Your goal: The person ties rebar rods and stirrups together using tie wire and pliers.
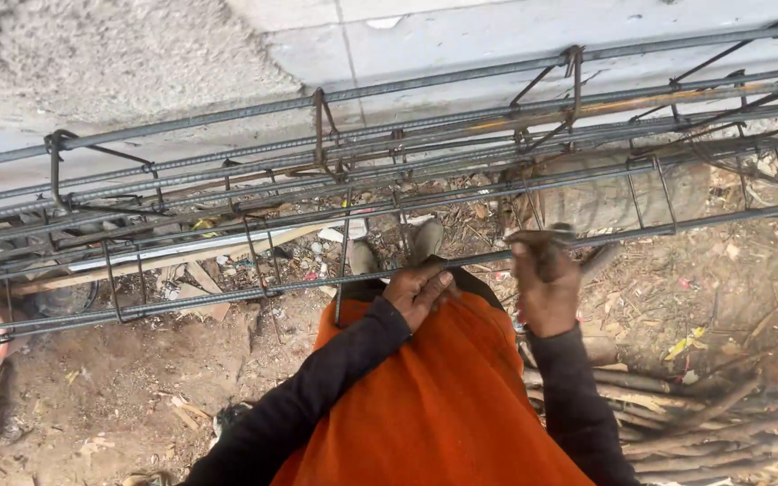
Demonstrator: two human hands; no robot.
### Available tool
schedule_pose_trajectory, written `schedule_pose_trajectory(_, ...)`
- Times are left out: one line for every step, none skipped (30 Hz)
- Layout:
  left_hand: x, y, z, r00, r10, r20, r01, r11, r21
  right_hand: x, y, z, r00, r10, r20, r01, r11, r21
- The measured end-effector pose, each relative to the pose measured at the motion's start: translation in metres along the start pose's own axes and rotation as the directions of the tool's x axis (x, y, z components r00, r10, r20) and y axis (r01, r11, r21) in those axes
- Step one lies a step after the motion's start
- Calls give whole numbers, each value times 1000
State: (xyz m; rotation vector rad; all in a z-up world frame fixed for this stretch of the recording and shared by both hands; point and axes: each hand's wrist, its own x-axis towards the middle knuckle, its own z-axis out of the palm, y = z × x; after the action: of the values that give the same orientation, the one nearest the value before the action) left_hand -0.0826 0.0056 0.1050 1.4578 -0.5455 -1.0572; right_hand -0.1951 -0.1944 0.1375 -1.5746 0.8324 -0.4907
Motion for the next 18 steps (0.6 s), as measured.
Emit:
schedule_pose_trajectory(5, 5, 3, 999, -4, -35, 6, 998, 56, 2, -3, 10, 988, -83, 127, 94, 992, -81)
schedule_pose_trajectory(9, 9, 8, 997, -6, -76, 14, 994, 106, 5, -6, 19, 952, -152, 265, 197, 969, -151)
schedule_pose_trajectory(14, 14, 11, 996, -6, -86, 15, 994, 107, 11, -11, 25, 949, -155, 274, 201, 969, -147)
schedule_pose_trajectory(14, 17, 16, 987, 44, -154, -6, 970, 242, 13, -17, 32, 944, -107, 313, 196, 943, -268)
schedule_pose_trajectory(12, 20, 20, 972, 99, -212, -13, 927, 374, 14, -23, 40, 936, -57, 347, 198, 902, -385)
schedule_pose_trajectory(18, 18, 23, 965, 105, -240, -7, 926, 377, 18, -20, 42, 926, -69, 372, 217, 902, -373)
schedule_pose_trajectory(23, 15, 25, 949, 170, -265, -29, 886, 463, 22, -17, 46, 924, -59, 377, 206, 908, -365)
schedule_pose_trajectory(24, 11, 29, 932, 225, -285, -37, 840, 541, 21, -14, 47, 922, -38, 385, 189, 913, -361)
schedule_pose_trajectory(25, 7, 29, 923, 222, -314, -19, 842, 539, 27, -16, 50, 910, -40, 413, 201, 914, -353)
schedule_pose_trajectory(22, 2, 31, 930, 214, -299, 17, 787, 616, 30, -19, 53, 888, -52, 458, 226, 915, -335)
schedule_pose_trajectory(19, -2, 32, 937, 202, -284, 52, 724, 687, 33, -22, 55, 863, -64, 501, 251, 916, -314)
schedule_pose_trajectory(17, 10, 23, 930, 205, -304, 63, 728, 683, 37, -19, 54, 852, -69, 518, 262, 914, -310)
schedule_pose_trajectory(13, 23, 13, 946, 190, -264, 46, 725, 687, 42, -16, 54, 813, 6, 582, 147, 965, -216)
schedule_pose_trajectory(12, 38, -1, 960, 180, -212, 19, 717, 696, 49, -15, 56, 765, 67, 641, 19, 992, -127)
schedule_pose_trajectory(13, 46, -14, 957, 188, -222, 21, 716, 698, 56, -16, 61, 760, 59, 648, 29, 992, -123)
schedule_pose_trajectory(11, 51, -24, 958, 96, -269, 73, 828, 556, 57, -15, 61, 710, 91, 698, -34, 995, -96)
schedule_pose_trajectory(8, 56, -33, 954, -3, -299, 126, 910, 394, 59, -14, 62, 655, 120, 746, -98, 992, -73)
schedule_pose_trajectory(9, 67, -39, 953, -10, -301, 131, 914, 383, 56, -19, 63, 650, 131, 748, -103, 991, -84)
